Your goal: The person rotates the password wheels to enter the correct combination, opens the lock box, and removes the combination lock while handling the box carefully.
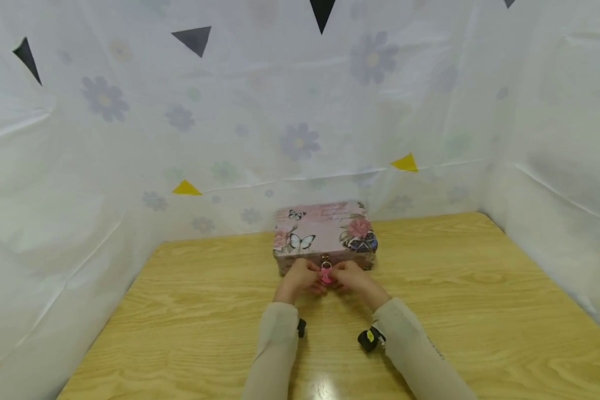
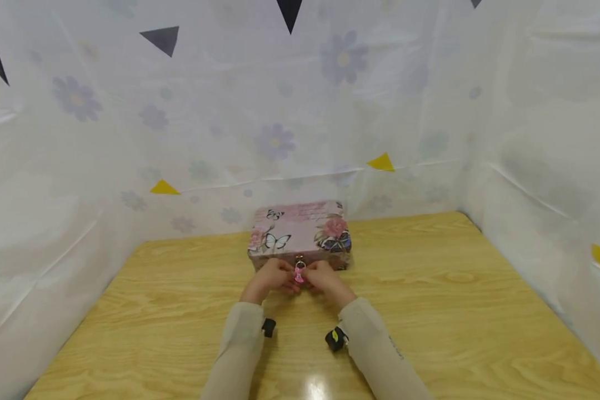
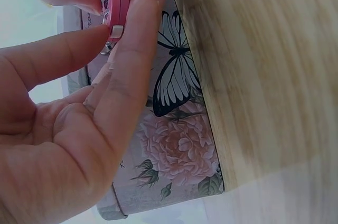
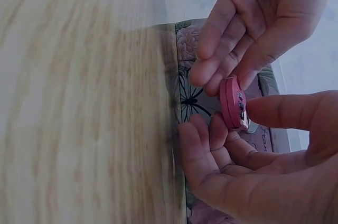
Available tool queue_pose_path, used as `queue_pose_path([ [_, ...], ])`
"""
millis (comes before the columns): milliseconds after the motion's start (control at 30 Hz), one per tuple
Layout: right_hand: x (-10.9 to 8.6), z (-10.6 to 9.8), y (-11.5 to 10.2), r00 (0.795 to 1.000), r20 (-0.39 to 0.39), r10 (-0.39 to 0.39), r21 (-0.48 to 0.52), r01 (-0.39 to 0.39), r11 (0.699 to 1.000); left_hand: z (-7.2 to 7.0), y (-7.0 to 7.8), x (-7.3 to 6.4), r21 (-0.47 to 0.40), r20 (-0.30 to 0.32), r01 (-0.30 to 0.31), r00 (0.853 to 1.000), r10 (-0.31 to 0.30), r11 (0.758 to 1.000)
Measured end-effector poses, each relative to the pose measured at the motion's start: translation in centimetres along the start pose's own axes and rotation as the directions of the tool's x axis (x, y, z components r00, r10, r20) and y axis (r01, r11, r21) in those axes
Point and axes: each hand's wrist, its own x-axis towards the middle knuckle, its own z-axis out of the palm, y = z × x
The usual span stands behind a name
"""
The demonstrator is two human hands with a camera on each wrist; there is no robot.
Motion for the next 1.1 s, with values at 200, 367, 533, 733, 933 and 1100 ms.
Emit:
queue_pose_path([
  [200, 0.6, 0.0, 0.8, 0.997, 0.018, -0.069, 0.102, 0.067, 0.992, 0.0, 0.2, -0.1, -0.007, -0.004, -0.002, 1.0, 0.002, 1.0],
  [367, -1.3, 0.7, -1.8, 0.999, -0.031, 0.037, 0.157, -0.032, 0.987, -0.1, 0.4, -0.3, 0.002, 0.004, -0.015, 1.0, 0.015, 1.0],
  [533, -2.1, 0.9, -2.6, 0.998, -0.027, 0.058, 0.195, -0.052, 0.979, -0.2, 0.4, -0.2, 0.02, 0.004, -0.022, 1.0, 0.022, 1.0],
  [733, -2.3, 0.9, -2.7, 0.996, -0.027, 0.083, 0.208, -0.075, 0.975, -0.2, 0.2, 0.0, 0.046, 0.018, -0.026, 1.0, 0.025, 0.999],
  [933, -2.2, 0.8, -2.5, 0.998, -0.007, 0.058, 0.214, -0.056, 0.975, -0.2, 1.8, -1.7, 0.051, 0.029, -0.023, 0.999, 0.022, 0.998],
  [1100, -2.2, 0.8, -2.4, 0.999, 0.0, 0.052, 0.218, -0.051, 0.975, -0.1, 0.7, -0.6, 0.039, 0.023, -0.016, 1.0, 0.015, 0.999],
])
